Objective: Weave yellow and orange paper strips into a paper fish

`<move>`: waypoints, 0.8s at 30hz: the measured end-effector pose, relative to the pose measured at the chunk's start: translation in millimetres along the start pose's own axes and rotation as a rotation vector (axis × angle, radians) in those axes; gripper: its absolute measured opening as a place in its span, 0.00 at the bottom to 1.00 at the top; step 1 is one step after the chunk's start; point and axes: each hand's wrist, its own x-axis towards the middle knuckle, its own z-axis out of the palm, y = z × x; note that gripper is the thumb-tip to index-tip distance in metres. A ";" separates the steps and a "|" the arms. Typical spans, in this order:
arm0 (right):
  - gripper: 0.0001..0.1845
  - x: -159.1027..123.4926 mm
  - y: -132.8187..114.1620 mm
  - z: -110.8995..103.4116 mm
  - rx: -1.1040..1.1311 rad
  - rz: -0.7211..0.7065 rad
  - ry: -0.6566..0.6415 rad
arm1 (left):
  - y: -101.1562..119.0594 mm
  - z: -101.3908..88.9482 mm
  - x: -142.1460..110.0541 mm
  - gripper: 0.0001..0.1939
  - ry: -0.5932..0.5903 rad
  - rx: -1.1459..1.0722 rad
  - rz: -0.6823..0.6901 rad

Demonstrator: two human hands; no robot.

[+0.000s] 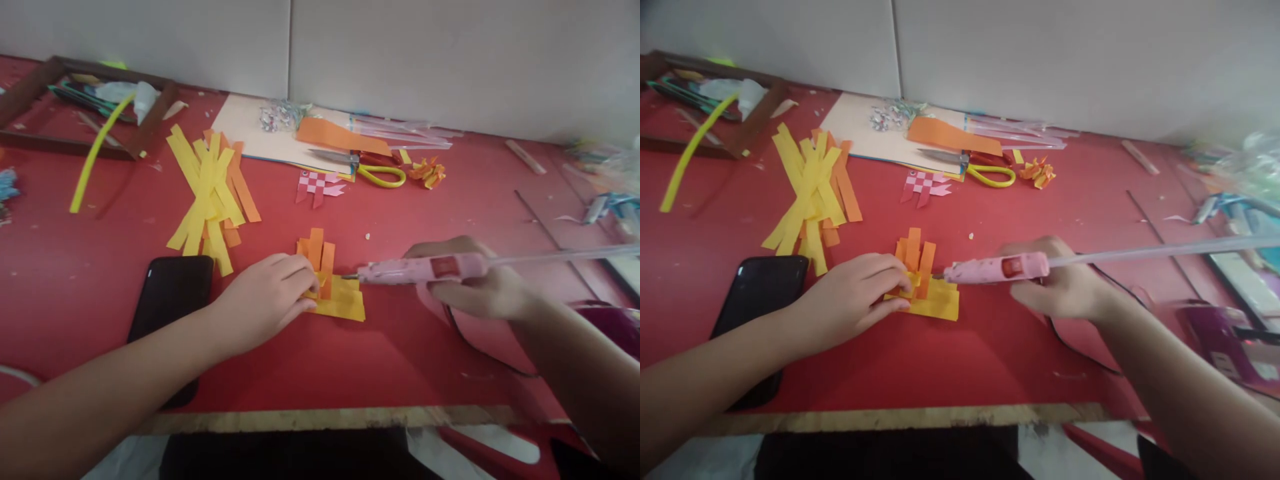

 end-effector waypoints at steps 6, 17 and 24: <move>0.06 7.5 -3.4 14.6 -0.087 -0.060 -0.087 | 0.2 -0.6 0.6 0.04 -0.018 -0.014 -0.020; 0.04 12.9 -8.8 11.1 -0.210 -0.112 -0.075 | -0.3 -0.2 -0.2 0.04 -0.017 -0.025 -0.021; 0.05 14.4 -13.8 10.0 -0.246 -0.109 -0.079 | -0.9 0.4 0.5 0.05 -0.038 -0.002 -0.020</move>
